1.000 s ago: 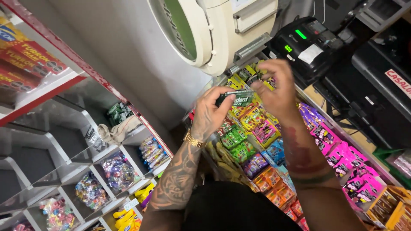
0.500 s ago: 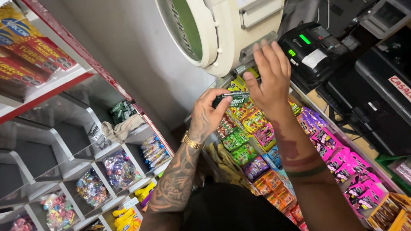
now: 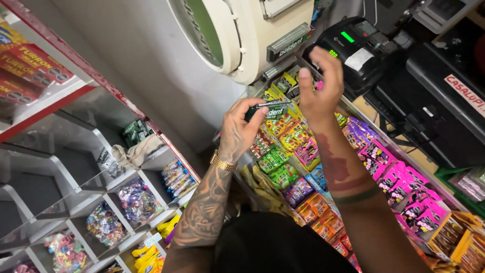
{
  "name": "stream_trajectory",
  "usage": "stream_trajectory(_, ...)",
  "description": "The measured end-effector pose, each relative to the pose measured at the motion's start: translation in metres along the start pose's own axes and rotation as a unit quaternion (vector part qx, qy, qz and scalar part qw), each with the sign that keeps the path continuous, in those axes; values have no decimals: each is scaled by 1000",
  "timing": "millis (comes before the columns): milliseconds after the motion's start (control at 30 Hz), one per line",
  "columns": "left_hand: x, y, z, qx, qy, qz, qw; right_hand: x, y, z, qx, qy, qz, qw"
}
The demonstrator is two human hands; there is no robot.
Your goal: Restocking a gum display rack by picking individual packs from a storage bin and inserting them into slots.
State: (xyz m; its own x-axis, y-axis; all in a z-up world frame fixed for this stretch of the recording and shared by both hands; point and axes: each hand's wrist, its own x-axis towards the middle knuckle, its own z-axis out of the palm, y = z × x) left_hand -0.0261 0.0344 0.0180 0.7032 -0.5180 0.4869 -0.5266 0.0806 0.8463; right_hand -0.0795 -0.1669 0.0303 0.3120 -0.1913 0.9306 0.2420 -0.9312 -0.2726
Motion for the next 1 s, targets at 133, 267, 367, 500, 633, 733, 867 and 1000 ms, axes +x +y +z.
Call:
stream_trajectory(133,0,-2,3,5,-3,7,1000,22,-4,1,112,-51,209,970)
stream_trajectory(267,1,4,5,12,-7,18,1000,47,-24,5,34,-120,215,969)
stream_trajectory(367,1,4,4,5,-5,18,1000,42,-17,13,46,-116,218,968)
stream_trajectory(500,1,1,-5,9,-4,16,1000,43,-12,13,103,-119,259,953)
stream_trajectory(633,1,-3,-9,8,0,13,1000,47,-2,11,167,-140,311,925)
stream_trajectory(733,1,-3,-10,3,-3,14,1000,45,23,13,263,-122,319,902)
stream_trajectory(867,3,-3,-11,-8,-4,12,1000,63,33,5,274,-130,413,859)
stream_trajectory(1000,2,-6,-10,-6,-5,2,1000,56,97,7,314,-139,390,854)
